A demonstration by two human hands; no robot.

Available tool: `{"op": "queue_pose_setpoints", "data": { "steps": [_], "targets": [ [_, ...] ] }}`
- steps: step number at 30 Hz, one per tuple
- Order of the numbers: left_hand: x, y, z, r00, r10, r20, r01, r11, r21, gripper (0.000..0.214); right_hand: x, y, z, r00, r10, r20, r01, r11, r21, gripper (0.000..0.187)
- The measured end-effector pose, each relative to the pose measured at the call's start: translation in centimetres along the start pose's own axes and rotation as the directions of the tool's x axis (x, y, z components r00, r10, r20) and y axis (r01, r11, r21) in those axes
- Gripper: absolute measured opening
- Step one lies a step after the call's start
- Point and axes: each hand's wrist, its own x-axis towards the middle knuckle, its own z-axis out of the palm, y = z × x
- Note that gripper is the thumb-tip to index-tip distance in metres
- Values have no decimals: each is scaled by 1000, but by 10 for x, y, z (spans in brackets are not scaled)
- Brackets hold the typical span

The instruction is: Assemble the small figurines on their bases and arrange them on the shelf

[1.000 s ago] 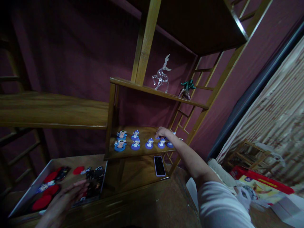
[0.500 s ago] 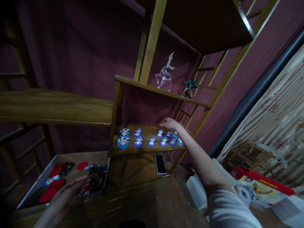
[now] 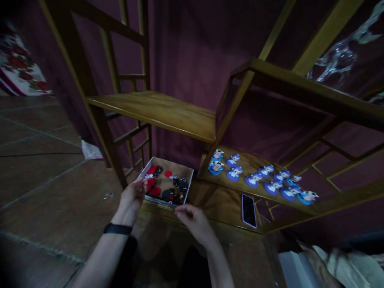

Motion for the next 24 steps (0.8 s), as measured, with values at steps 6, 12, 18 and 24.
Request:
{"op": "queue_pose_setpoints", "data": {
  "steps": [6,12,18,24],
  "targets": [
    [6,30,5,998,-65,21,68,985,-156,24,95,58,20,971,-34,-236,21,998,-56,29],
    [11,50,-3,996,-83,12,83,953,-291,22,152,75,20,956,-109,-273,34,964,-264,24],
    [15,61,-7,991,-128,-45,103,923,-371,21,214,64,55,969,-201,-146,102,858,-503,25],
    [17,63,-6,989,-148,-25,127,917,-378,20,260,52,111,931,-354,89,310,637,-706,42]
  ]
}}
